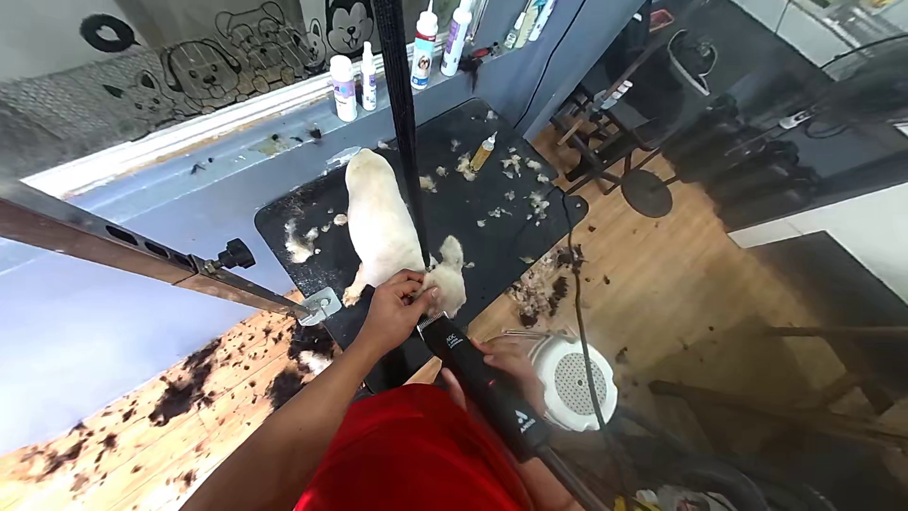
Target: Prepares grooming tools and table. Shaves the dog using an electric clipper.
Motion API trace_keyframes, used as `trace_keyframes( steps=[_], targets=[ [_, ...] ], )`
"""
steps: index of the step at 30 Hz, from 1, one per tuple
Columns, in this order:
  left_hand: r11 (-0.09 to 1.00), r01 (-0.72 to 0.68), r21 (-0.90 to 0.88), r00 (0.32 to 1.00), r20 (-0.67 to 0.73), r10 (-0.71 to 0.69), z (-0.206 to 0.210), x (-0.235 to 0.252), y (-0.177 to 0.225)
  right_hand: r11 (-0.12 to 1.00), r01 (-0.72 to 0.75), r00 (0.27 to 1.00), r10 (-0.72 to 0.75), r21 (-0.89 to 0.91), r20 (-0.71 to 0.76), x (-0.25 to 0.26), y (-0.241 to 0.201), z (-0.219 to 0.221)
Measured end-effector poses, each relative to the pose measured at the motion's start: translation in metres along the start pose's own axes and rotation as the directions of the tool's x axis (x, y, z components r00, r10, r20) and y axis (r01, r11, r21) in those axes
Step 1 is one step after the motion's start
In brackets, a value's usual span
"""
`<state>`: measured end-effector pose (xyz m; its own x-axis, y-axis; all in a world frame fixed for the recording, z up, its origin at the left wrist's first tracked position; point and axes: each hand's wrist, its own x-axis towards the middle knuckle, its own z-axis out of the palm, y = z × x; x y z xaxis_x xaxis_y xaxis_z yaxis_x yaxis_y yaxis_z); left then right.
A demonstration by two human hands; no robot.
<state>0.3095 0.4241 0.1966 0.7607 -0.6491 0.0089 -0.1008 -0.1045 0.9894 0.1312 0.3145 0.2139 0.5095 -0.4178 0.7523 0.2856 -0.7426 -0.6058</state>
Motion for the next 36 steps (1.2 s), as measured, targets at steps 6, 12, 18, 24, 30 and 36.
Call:
trace_keyframes(
  steps=[6, 12, 18, 24, 30, 36],
  targets=[
    [0.963, 0.135, -0.232, 0.990, -0.006, -0.140, 0.005, 0.008, 0.004, 0.996, 0.065, 0.994, -0.070, -0.064, -0.082, 0.002, 0.003, 0.010],
    [0.840, 0.279, -0.465, 0.953, 0.024, -0.303, 0.010, 0.008, 0.016, 0.994, 0.079, 0.993, -0.085, -0.081, -0.077, -0.002, 0.007, 0.007],
    [0.837, 0.288, -0.465, 0.942, -0.019, -0.335, 0.016, 0.004, 0.020, 0.996, 0.057, 0.990, -0.066, -0.071, -0.128, -0.001, 0.013, 0.013],
    [0.820, 0.288, -0.494, 0.938, -0.029, -0.347, 0.021, -0.001, 0.021, 0.996, 0.061, 0.989, -0.069, -0.059, -0.132, -0.001, 0.018, 0.016],
    [0.819, 0.254, -0.514, 0.952, -0.015, -0.305, 0.022, -0.007, 0.019, 0.997, 0.056, 0.989, -0.063, -0.060, -0.132, 0.006, 0.017, 0.016],
    [0.784, 0.117, -0.609, 0.993, 0.057, -0.104, 0.022, -0.017, 0.006, 0.997, 0.027, 0.990, -0.036, -0.070, -0.137, 0.015, 0.019, 0.016]
  ],
)
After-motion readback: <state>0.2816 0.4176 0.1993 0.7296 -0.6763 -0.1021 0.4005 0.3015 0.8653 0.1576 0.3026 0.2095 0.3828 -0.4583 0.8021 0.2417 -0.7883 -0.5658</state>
